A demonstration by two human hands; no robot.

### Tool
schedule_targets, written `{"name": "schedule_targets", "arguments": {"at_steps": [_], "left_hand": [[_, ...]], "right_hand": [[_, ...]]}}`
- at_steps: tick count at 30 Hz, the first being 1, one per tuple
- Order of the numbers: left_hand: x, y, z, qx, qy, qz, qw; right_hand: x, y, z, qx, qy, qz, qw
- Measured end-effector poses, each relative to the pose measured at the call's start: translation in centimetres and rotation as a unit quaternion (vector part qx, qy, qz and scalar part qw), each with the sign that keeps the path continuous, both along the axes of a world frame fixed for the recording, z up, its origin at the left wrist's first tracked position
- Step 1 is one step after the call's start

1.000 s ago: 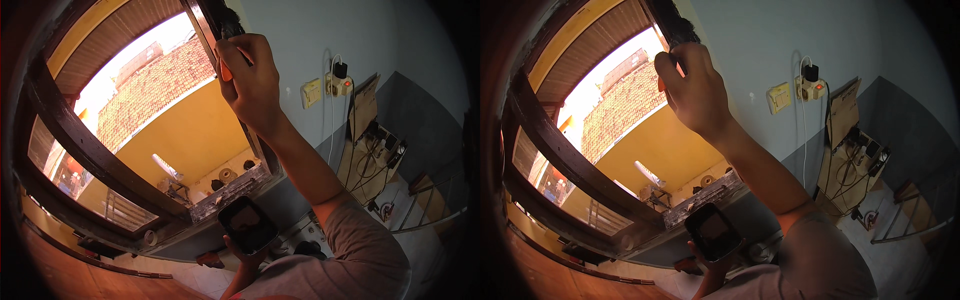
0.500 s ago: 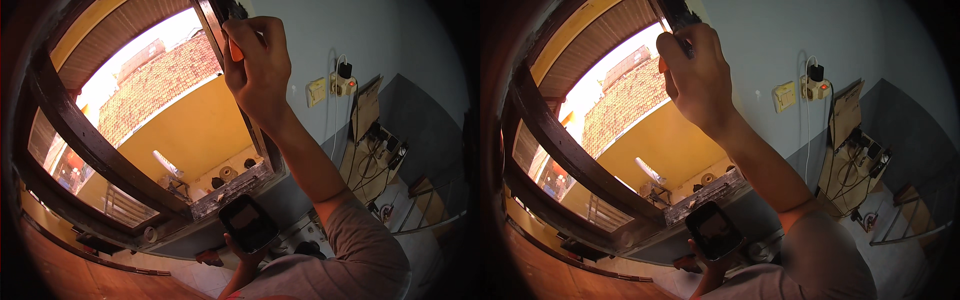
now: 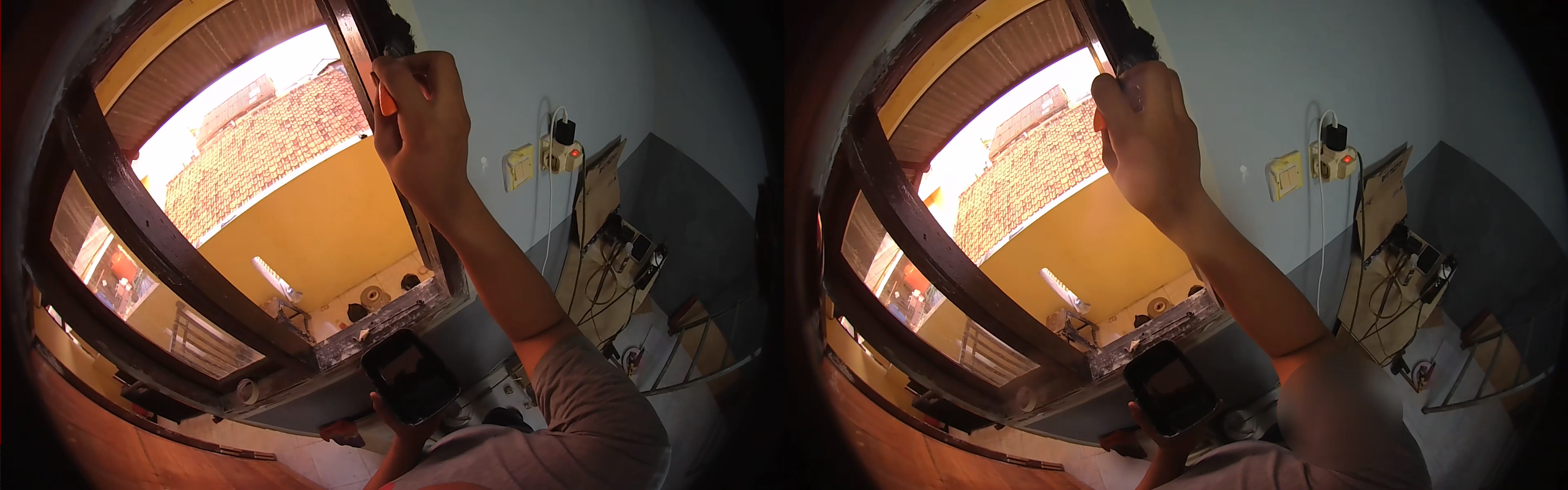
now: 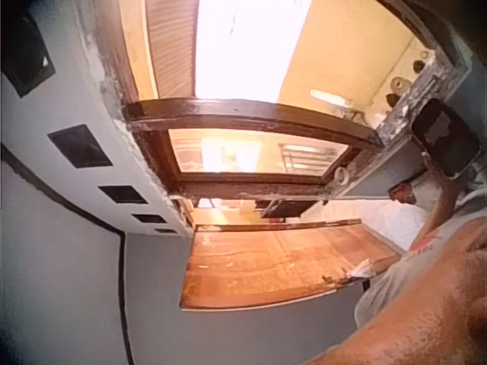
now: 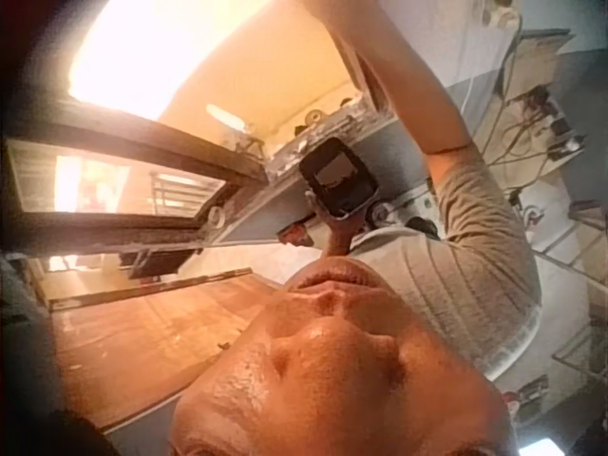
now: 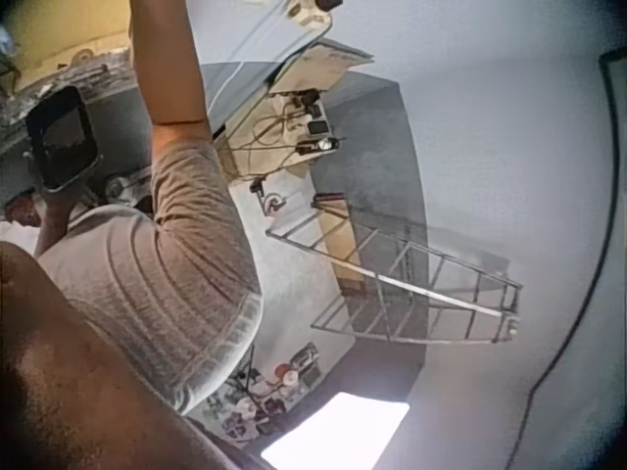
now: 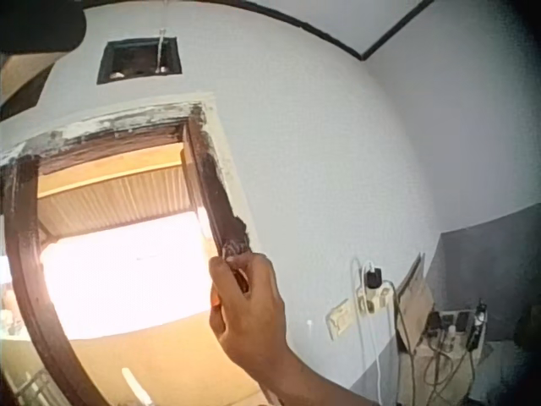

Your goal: The person paints the interior edges of a window frame using black paint and a brush, occasionally dipping the brush into a container.

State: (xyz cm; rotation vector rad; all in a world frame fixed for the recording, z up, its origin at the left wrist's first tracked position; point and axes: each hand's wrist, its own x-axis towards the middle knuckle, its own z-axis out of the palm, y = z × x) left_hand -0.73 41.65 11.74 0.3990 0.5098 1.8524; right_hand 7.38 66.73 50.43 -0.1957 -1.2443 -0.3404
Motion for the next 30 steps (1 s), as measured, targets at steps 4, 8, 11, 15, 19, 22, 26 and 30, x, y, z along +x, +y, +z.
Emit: {"name": "schedule_targets", "arguments": {"at_steps": [4,8,11,15,19,22,26,30], "left_hand": [[-0.6,-0.4,-0.2,-0.014,0.055,-0.03,0.998],[0.5,-0.3,1.0,0.011,-0.012,-0.023,1.0],[0.8,-0.4,2.4,0.019,-0.047,-0.006,0.999],[0.1,-0.5,0.5,0.029,-0.047,-0.022,0.998],[0.2,-0.7,0.7,0.051,-0.077,-0.012,0.996],[0.1,-1.1,1.5,0.015,-0.048,-0.011,0.999],[-0.4,-1.3,-0.1,0.036,-0.067,-0.021,0.997],[0.2,-1.2,1.0,0.021,-0.042,0.002,0.999]], "right_hand": [[-0.3,-0.2,0.7,0.019,0.021,0.023,0.999],[0.1,0.1,0.3,-0.021,-0.003,0.025,0.999],[-0.1,-0.4,-0.3,-0.02,0.013,0.026,0.999],[-0.2,0.1,1.1,0.039,0.034,0.024,0.998],[-0.4,0.4,1.0,0.017,0.025,-0.02,0.999],[-0.6,-0.5,1.5,0.04,0.046,-0.029,0.998],[-0.8,-0.2,2.4,0.026,0.021,0.011,0.999],[-0.9,0.0,1.3,-0.019,-0.004,-0.018,1.0]]}}
